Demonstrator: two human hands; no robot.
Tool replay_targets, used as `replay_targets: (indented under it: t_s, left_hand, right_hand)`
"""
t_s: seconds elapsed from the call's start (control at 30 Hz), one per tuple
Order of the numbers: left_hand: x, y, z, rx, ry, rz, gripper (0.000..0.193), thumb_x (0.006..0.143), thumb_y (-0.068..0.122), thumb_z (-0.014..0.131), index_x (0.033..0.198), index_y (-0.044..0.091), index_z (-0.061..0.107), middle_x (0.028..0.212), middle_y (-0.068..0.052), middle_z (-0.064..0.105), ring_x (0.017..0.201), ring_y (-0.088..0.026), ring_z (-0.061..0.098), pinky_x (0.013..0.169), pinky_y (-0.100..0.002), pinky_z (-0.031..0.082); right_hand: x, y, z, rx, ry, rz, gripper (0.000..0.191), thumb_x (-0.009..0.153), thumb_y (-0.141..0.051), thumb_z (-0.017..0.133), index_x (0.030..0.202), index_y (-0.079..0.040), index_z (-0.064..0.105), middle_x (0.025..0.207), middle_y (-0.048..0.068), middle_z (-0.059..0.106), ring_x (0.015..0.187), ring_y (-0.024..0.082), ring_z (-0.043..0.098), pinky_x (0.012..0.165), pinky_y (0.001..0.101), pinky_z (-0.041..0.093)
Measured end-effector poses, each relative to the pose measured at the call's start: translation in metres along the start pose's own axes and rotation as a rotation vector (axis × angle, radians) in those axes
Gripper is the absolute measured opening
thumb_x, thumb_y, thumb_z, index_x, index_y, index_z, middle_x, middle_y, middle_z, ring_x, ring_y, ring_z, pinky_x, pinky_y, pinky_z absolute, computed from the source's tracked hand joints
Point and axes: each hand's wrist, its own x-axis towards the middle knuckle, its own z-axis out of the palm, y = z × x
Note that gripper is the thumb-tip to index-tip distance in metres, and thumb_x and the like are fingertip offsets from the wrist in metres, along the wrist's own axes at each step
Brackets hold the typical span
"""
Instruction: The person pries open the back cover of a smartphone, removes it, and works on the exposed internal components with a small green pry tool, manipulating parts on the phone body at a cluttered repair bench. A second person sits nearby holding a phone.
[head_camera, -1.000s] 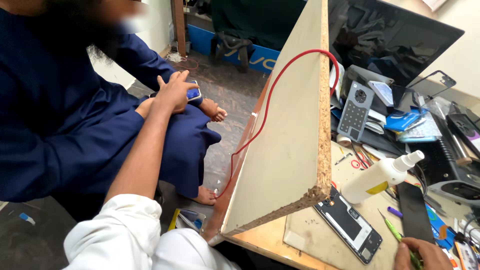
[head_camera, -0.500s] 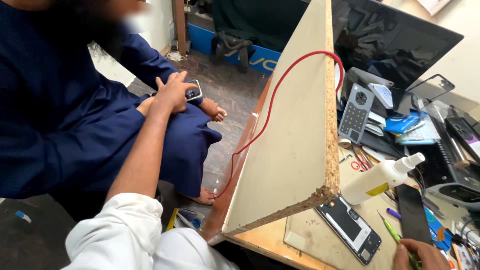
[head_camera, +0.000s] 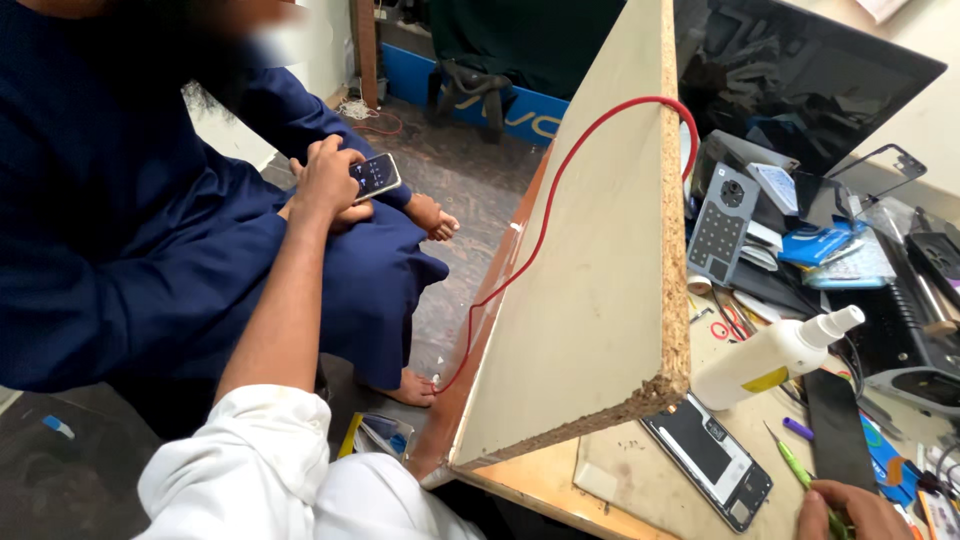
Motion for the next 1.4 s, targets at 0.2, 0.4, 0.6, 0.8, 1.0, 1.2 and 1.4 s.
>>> replay_targets:
  t_s: [0.2,0.4,0.6,0.8,1.0,1.2,1.4]
  left_hand:
    - [0.004,-0.005,0.001,0.05,0.056,-0.062,0.029,0.083,0.01,0.064,0.102,0.021,0.082,0.146,-0.012,0.056,0.138,-0.034,0.046,0.109,-0.072,0.028]
    - [0.013,-0.005,-0.007,-0.218,0.175,-0.1,0.036,0.105,0.031,0.043,0.108,0.011,0.073,0.113,-0.015,0.072,0.112,-0.041,0.061,0.102,-0.061,0.036]
    - [0.011,0.001,-0.026,-0.314,0.126,-0.246,0.066,0.108,0.05,0.027,0.089,0.012,0.077,0.1,-0.008,0.077,0.105,-0.035,0.067,0.105,-0.052,0.039]
    - [0.014,0.006,-0.029,-0.352,0.081,-0.286,0.074,0.106,0.056,0.02,0.087,0.014,0.078,0.105,-0.007,0.076,0.111,-0.034,0.064,0.109,-0.059,0.027]
    - [0.022,0.004,-0.024,-0.344,0.032,-0.327,0.078,0.106,0.058,0.017,0.087,0.015,0.079,0.112,-0.008,0.076,0.12,-0.035,0.061,0.114,-0.061,0.023]
    - [0.029,-0.003,-0.018,-0.339,0.05,-0.289,0.083,0.108,0.059,0.014,0.085,0.014,0.08,0.115,-0.01,0.074,0.121,-0.036,0.06,0.115,-0.055,0.03]
    - [0.024,-0.009,-0.013,-0.422,0.118,-0.308,0.08,0.105,0.058,0.016,0.088,0.011,0.079,0.115,-0.011,0.075,0.117,-0.036,0.062,0.11,-0.052,0.034]
  right_hand:
    - [-0.001,-0.001,-0.001,-0.002,0.015,-0.002,0.011,0.09,-0.014,0.077,0.096,-0.005,0.076,0.078,0.014,0.069,0.072,0.023,0.07,0.079,0.0333,0.058]
    - [-0.005,-0.004,0.0,0.032,0.046,-0.012,0.01,0.092,-0.013,0.077,0.098,-0.006,0.076,0.08,0.014,0.069,0.073,0.022,0.07,0.08,0.0323,0.057]
    - [-0.006,0.0,0.001,-0.002,0.041,-0.027,0.01,0.092,-0.014,0.077,0.099,-0.006,0.076,0.083,0.013,0.07,0.077,0.022,0.071,0.083,0.0324,0.057]
    - [-0.005,0.0,0.001,0.012,0.029,-0.047,0.012,0.089,-0.014,0.077,0.098,-0.005,0.076,0.08,0.014,0.07,0.074,0.023,0.069,0.08,0.0334,0.056]
    - [-0.007,0.0,0.002,-0.015,0.037,-0.015,0.011,0.09,-0.013,0.078,0.098,-0.005,0.076,0.081,0.014,0.069,0.075,0.023,0.069,0.08,0.0333,0.056]
    - [-0.011,0.005,0.004,0.003,0.046,-0.023,0.01,0.092,-0.014,0.078,0.098,-0.006,0.076,0.082,0.013,0.069,0.077,0.022,0.069,0.082,0.0318,0.056]
    - [-0.01,0.011,0.004,-0.047,0.001,-0.015,0.011,0.091,-0.014,0.079,0.098,-0.007,0.077,0.08,0.012,0.069,0.075,0.022,0.07,0.082,0.0324,0.057]
